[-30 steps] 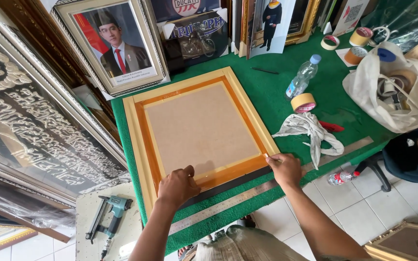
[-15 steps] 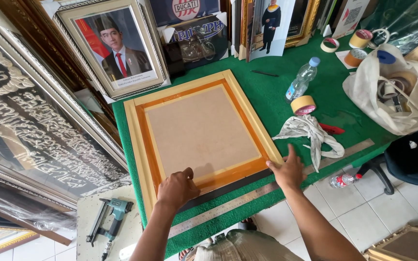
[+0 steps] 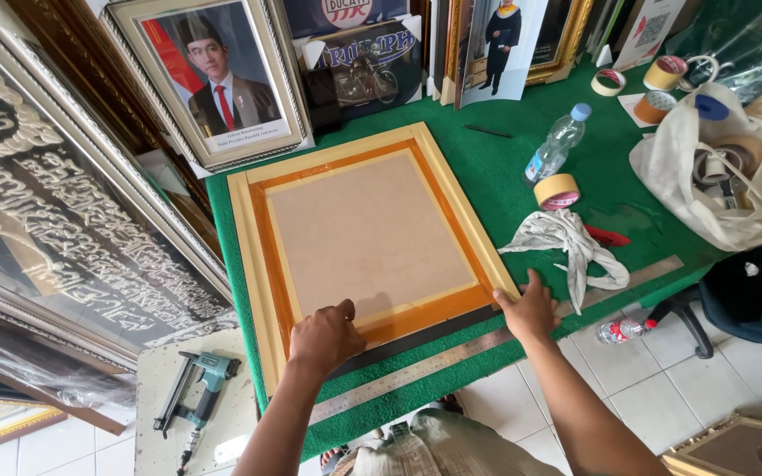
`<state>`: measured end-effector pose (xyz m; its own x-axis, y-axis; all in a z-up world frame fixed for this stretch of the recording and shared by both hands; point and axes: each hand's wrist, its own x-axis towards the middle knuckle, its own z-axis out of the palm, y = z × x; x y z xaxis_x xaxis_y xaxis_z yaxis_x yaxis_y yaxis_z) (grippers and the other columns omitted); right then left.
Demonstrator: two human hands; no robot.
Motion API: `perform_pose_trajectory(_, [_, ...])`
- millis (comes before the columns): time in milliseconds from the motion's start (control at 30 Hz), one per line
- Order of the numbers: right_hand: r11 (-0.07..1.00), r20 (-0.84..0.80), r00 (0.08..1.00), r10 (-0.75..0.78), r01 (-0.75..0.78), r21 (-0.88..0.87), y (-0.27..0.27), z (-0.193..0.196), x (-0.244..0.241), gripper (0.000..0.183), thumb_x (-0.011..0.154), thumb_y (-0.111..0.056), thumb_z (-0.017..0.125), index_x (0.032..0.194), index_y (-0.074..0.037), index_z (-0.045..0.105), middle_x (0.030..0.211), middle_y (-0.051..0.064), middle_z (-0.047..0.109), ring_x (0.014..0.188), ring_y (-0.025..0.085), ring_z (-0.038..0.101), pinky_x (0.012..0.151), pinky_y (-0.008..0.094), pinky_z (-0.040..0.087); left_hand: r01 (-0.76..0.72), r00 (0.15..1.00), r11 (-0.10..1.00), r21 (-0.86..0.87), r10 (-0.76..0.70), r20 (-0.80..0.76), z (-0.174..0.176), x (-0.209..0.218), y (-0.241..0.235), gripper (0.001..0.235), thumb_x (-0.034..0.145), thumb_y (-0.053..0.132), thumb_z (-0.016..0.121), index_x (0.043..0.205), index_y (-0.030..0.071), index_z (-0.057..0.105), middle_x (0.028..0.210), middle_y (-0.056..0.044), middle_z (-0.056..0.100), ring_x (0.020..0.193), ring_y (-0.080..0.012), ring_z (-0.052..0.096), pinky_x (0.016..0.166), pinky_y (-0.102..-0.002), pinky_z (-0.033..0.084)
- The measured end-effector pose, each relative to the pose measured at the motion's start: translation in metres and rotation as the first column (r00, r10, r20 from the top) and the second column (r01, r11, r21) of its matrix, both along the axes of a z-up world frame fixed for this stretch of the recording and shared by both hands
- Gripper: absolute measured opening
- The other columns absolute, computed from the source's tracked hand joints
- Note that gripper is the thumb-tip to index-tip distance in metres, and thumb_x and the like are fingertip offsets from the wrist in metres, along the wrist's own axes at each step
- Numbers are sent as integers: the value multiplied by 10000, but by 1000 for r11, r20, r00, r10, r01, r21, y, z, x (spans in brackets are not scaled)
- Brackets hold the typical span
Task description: The person is finishing the framing process by applying tape to the back of the frame, cleaning the glass, and inserting the photograph.
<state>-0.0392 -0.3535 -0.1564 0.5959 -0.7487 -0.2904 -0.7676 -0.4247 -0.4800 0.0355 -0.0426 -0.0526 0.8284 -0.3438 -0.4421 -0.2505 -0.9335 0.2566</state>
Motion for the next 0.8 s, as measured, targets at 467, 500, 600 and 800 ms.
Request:
perform_pose_trajectory(467, [997, -18, 999, 32, -33, -75, 19, 27, 1, 839, 706, -549, 591, 1364, -126, 285, 1193, 173, 426, 1120, 450, 366, 850, 620, 278, -100, 990, 984, -149, 83, -116, 53, 3, 98, 604, 511, 518, 680, 984, 173, 536, 902, -180, 646, 969, -369, 580, 910, -436, 428])
perform_pose_trajectory(500, [997, 1, 1000, 28, -27, -79, 22, 31, 0, 845, 708, -539, 602, 1361, -102, 293, 1190, 190, 431, 1113, 464, 372, 849, 625, 282, -143, 987, 973, -180, 126, -104, 54, 4, 113, 598, 497, 541, 689, 937, 157, 563, 856, -194, 650, 945, -373, 583, 912, -448, 422])
perform_pose_trajectory(600, [997, 8, 1000, 26, -26, -70, 25, 34, 0, 852, 697, -515, 628, 1359, -87, 306, 1184, 191, 446, 1096, 477, 392, 836, 636, 292, -293, 955, 886, -360, 256, -147, 28, 3, 153, 354, 672, 435, 548, 890, 156, 574, 729, -140, 639, 852, -331, 608, 805, -449, 451])
perform_pose_trajectory(800, [999, -51, 999, -14, 11, -47, 20, 21, 5, 861, 694, -562, 612, 1366, -129, 293, 1230, 173, 406, 1123, 479, 362, 869, 639, 251, -251, 967, 814, -523, 184, -177, -17, 8, 181, 350, 644, 281, 582, 971, 168, 528, 631, -88, 587, 727, -264, 601, 728, -403, 471])
